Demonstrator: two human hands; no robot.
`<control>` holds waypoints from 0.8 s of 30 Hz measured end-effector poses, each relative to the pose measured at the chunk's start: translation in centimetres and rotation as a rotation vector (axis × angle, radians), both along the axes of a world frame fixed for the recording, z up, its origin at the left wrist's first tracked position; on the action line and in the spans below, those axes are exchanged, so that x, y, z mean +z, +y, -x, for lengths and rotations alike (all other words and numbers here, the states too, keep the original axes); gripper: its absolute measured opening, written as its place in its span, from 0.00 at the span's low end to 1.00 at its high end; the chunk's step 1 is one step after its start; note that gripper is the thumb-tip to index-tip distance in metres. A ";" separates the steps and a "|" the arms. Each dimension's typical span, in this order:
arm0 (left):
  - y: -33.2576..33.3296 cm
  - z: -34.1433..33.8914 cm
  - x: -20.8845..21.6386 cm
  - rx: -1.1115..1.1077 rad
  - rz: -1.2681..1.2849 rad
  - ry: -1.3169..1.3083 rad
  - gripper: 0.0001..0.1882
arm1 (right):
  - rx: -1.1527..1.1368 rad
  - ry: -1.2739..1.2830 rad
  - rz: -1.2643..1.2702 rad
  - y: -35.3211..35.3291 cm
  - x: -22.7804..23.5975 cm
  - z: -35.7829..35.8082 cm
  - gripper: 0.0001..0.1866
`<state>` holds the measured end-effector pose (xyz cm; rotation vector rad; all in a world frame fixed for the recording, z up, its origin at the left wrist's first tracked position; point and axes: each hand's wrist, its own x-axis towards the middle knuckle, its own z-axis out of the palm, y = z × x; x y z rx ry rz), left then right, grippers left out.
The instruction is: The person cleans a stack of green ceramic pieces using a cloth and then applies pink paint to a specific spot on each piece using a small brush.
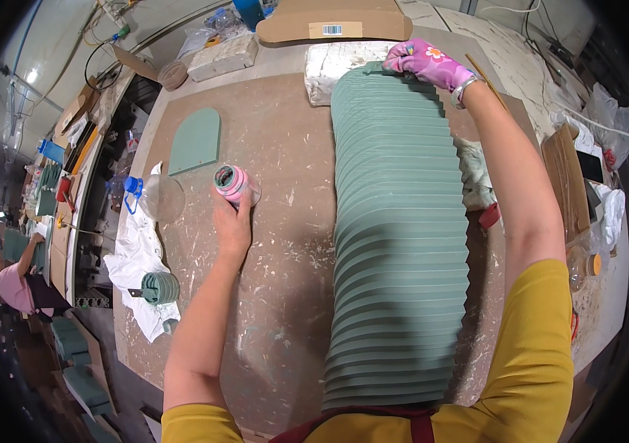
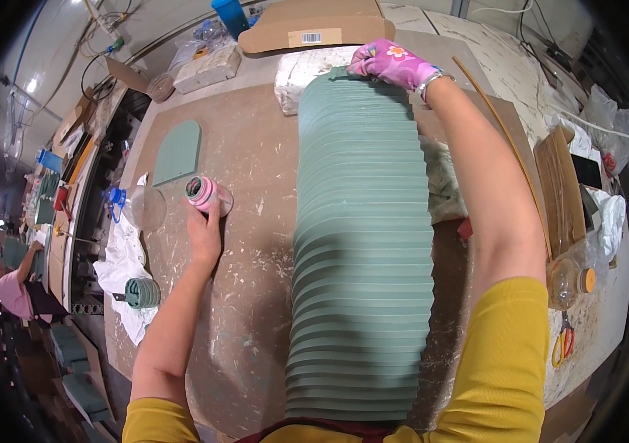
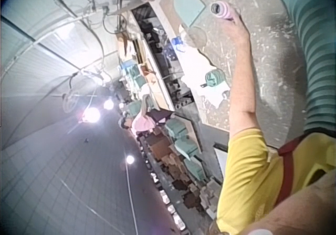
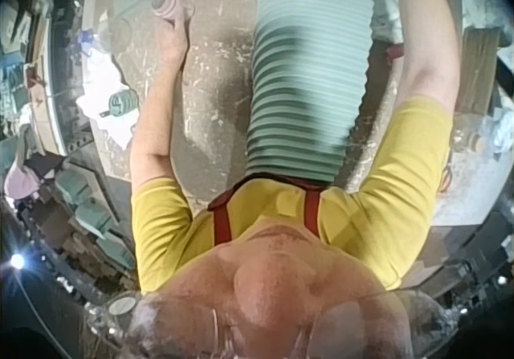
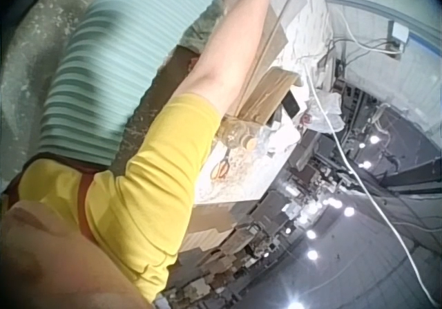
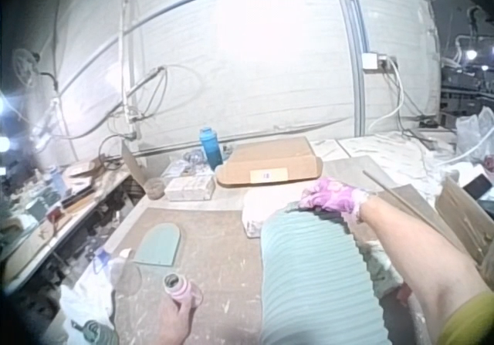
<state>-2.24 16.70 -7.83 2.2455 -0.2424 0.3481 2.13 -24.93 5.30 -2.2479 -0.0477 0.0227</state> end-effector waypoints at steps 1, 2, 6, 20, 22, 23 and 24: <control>-0.1 0.0 0.0 -0.002 0.001 0.000 0.30 | 0.067 -0.090 0.017 -0.5 -0.8 -0.6 0.10; -0.1 0.1 0.1 0.000 -0.009 0.002 0.31 | 0.139 -0.179 0.030 0.0 -0.8 -0.6 0.11; 0.0 0.1 0.2 -0.006 -0.018 0.000 0.32 | 0.037 -0.036 0.152 0.6 -0.3 -0.3 0.10; 0.2 0.1 0.2 -0.017 0.034 -0.004 0.28 | -0.082 -0.232 0.240 1.4 -1.0 1.4 0.12; 0.2 0.2 0.3 -0.015 0.050 -0.015 0.29 | -0.095 -0.265 0.235 1.8 -1.5 1.5 0.13; 0.0 0.3 0.6 -0.026 0.045 -0.009 0.29 | -0.112 -0.301 0.234 1.6 -1.8 1.6 0.13; -0.3 0.4 0.8 -0.037 0.041 -0.003 0.29 | -0.116 -0.301 0.234 1.3 -2.0 1.7 0.13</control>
